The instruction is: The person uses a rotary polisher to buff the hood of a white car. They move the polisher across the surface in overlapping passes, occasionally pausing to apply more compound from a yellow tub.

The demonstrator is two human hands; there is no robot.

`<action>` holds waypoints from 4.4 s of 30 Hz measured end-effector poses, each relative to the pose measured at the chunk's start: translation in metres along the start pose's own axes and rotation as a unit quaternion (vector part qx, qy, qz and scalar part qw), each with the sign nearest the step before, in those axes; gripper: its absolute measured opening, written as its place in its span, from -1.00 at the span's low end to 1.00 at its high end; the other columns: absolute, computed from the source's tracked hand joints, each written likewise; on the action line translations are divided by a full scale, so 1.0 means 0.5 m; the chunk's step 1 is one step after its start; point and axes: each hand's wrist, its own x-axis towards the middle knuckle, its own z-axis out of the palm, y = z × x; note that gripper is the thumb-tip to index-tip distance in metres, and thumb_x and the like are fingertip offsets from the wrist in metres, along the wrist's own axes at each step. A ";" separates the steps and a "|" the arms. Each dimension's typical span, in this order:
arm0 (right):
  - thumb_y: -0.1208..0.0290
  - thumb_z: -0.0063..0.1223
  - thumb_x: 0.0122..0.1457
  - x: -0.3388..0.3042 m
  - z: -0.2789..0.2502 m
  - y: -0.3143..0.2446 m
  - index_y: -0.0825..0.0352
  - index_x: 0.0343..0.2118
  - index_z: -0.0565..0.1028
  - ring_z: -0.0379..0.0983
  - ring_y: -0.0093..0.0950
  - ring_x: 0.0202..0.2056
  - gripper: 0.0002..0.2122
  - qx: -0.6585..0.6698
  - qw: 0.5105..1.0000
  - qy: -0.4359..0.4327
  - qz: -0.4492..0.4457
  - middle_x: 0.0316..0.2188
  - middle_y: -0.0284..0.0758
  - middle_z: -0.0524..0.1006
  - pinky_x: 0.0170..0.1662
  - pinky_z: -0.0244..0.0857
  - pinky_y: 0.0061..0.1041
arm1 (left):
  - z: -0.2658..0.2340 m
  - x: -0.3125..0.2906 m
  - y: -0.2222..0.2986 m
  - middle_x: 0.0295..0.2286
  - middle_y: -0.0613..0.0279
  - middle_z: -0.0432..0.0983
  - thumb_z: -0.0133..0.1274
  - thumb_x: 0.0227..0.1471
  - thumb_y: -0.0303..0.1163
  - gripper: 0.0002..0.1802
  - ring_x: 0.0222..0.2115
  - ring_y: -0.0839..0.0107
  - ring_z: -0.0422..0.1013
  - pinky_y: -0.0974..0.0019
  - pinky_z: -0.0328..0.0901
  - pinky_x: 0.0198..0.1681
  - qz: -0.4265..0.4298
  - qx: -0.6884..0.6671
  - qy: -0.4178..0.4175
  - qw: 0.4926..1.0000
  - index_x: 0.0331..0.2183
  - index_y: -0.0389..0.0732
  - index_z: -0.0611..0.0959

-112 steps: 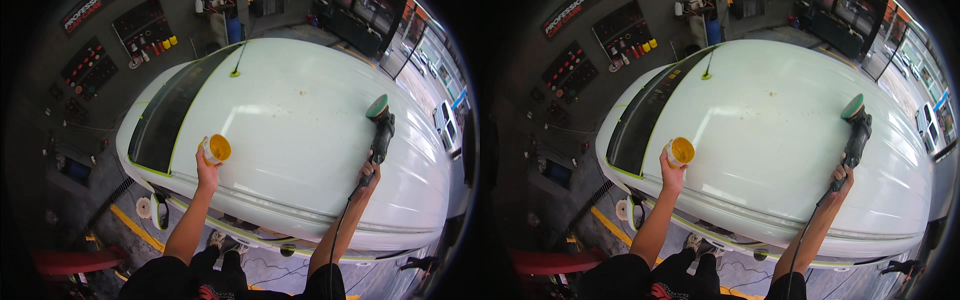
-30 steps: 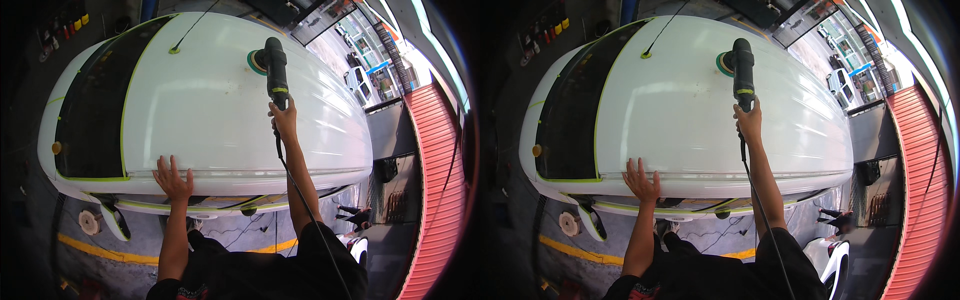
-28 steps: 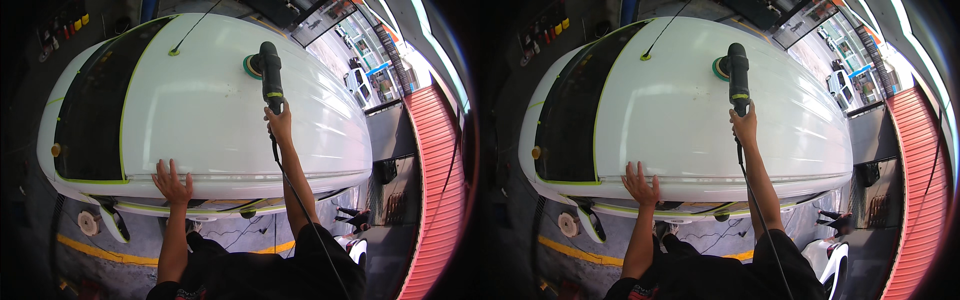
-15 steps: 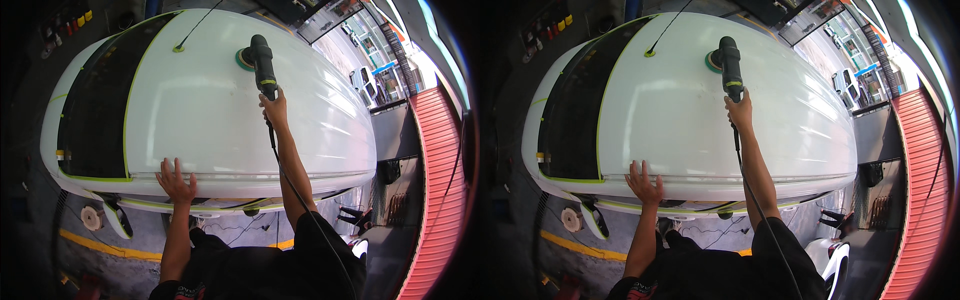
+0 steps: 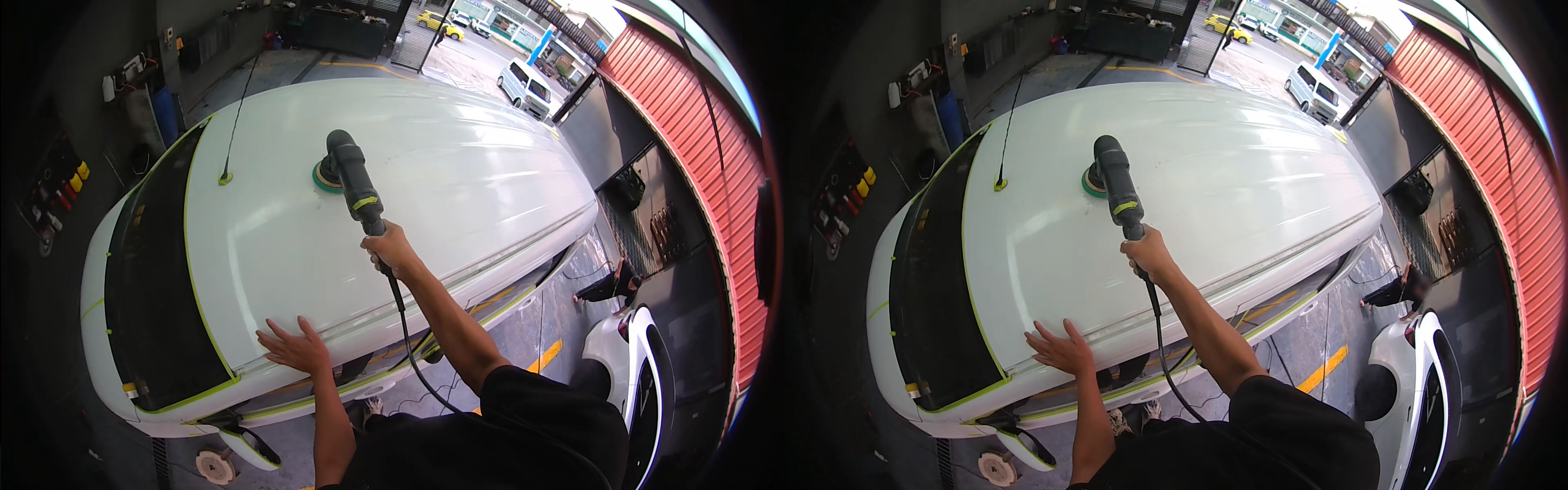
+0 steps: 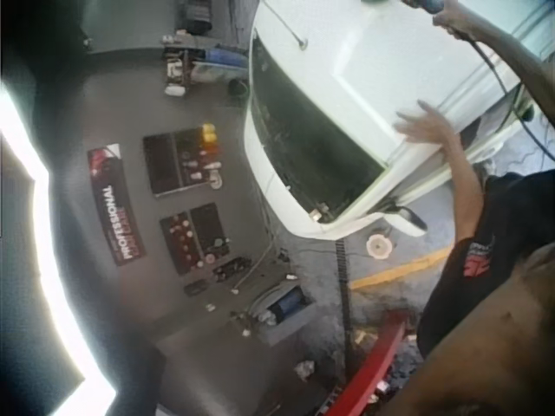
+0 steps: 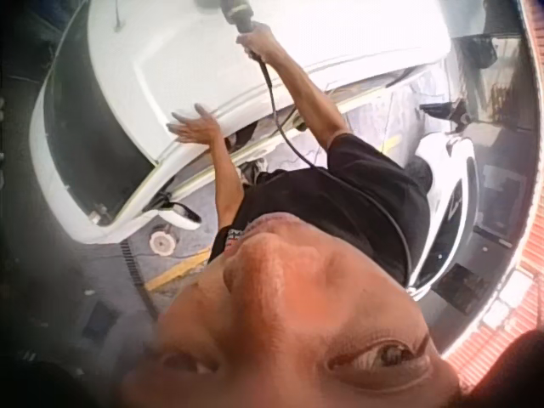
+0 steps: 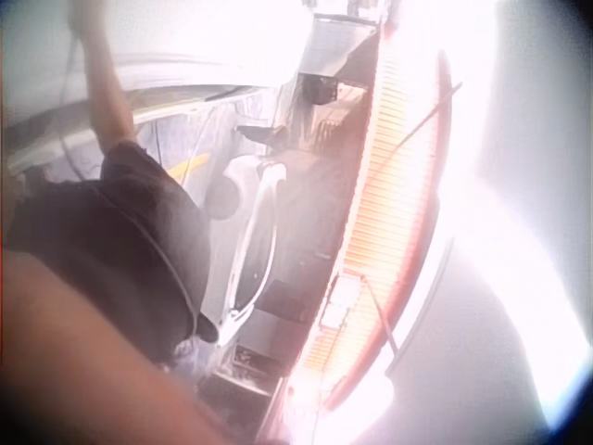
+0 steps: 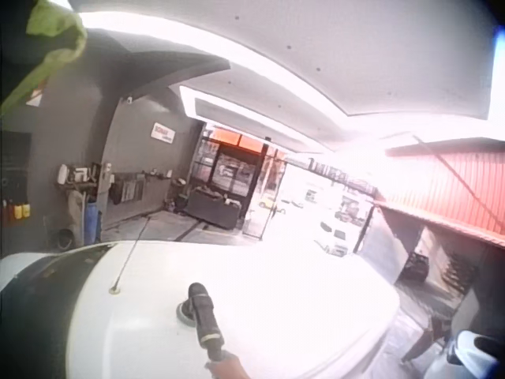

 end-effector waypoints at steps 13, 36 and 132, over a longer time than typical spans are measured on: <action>0.56 0.16 0.05 -0.223 -0.007 0.159 0.46 -0.08 0.49 0.37 -0.56 -0.53 -0.67 -0.106 0.993 0.042 -0.023 -0.53 -0.40 0.47 -0.40 0.36 -0.45 | 0.003 0.007 -0.016 0.39 -0.32 0.06 -0.01 0.35 0.11 -0.18 0.43 -0.20 0.01 -0.39 -0.14 0.45 0.023 -0.055 0.015 0.998 0.40 -0.18 0.26; 0.53 0.23 -0.01 -0.339 -0.277 0.399 0.46 -0.15 0.53 0.44 -0.42 -0.40 -0.68 -0.105 0.972 0.211 -0.014 -0.44 -0.24 0.56 -0.20 0.41 -0.35 | 0.046 0.002 -0.019 0.35 -0.19 0.16 -0.02 0.36 0.11 -0.28 0.39 -0.12 0.11 -0.30 -0.18 0.49 0.008 0.004 0.023 1.000 0.33 -0.14 0.35; 0.50 0.19 0.22 -0.357 -0.285 0.189 -0.07 0.58 -0.17 0.63 0.14 -0.25 -0.03 -0.353 0.930 0.093 -0.045 -0.21 0.10 0.64 -0.15 0.47 0.03 | 0.139 0.100 0.707 0.17 0.03 0.52 0.34 -0.08 -0.03 -0.64 0.29 -0.06 0.23 -0.05 0.18 0.36 0.569 -0.137 -0.165 0.794 -0.20 0.15 0.88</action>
